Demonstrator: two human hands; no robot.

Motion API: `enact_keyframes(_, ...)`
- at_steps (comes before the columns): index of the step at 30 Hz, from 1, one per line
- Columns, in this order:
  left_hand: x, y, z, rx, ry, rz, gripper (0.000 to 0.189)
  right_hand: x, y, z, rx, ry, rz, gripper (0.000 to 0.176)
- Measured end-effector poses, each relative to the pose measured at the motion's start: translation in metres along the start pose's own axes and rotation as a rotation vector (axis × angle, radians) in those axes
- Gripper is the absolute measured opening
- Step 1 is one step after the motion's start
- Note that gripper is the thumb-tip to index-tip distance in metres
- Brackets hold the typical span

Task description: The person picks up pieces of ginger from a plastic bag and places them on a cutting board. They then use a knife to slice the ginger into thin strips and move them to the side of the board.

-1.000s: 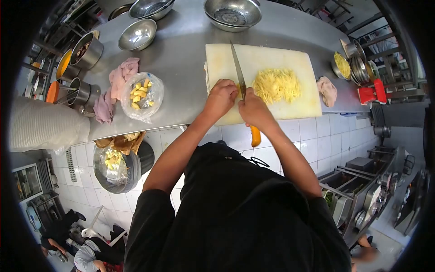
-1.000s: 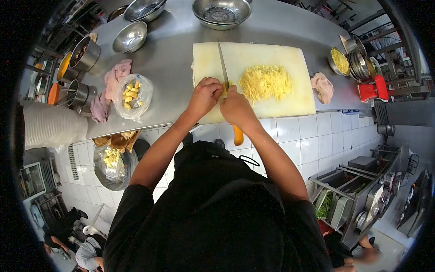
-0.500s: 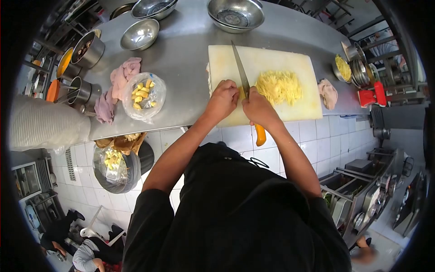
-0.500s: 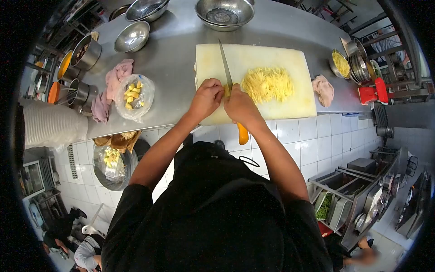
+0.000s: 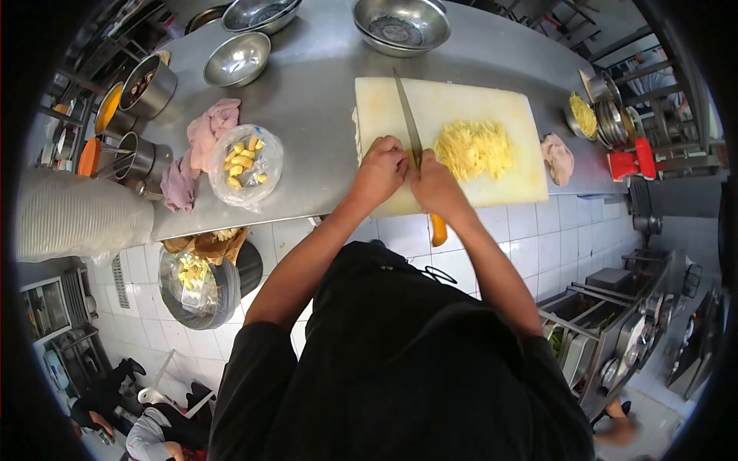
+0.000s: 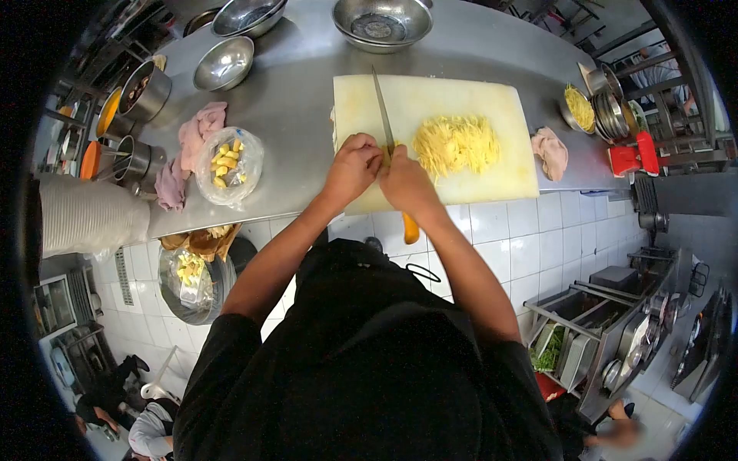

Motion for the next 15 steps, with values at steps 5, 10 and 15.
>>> enact_keyframes(5, 0.002, 0.002, 0.000, 0.015, -0.005, 0.001, 0.014, -0.012, 0.019, -0.018, 0.115, 0.105, 0.126, 0.031)
enact_keyframes(10, 0.001, 0.002, -0.005, -0.029, -0.021, 0.001, 0.009, -0.004, 0.006, -0.010, 0.057, 0.076, 0.141, 0.030)
enact_keyframes(15, -0.001, -0.001, -0.004, -0.019, -0.050, 0.018, 0.009, 0.010, -0.003, -0.004, 0.061, 0.021, 0.083, 0.030)
Point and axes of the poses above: each hand's wrist, its own z-axis towards the middle knuckle, its own x-axis out of the palm, y = z × x, the point moved 6 cm from there along z, towards the middle knuckle, and after that the axes turned 1 degree about -z, right-handed, at the moved point
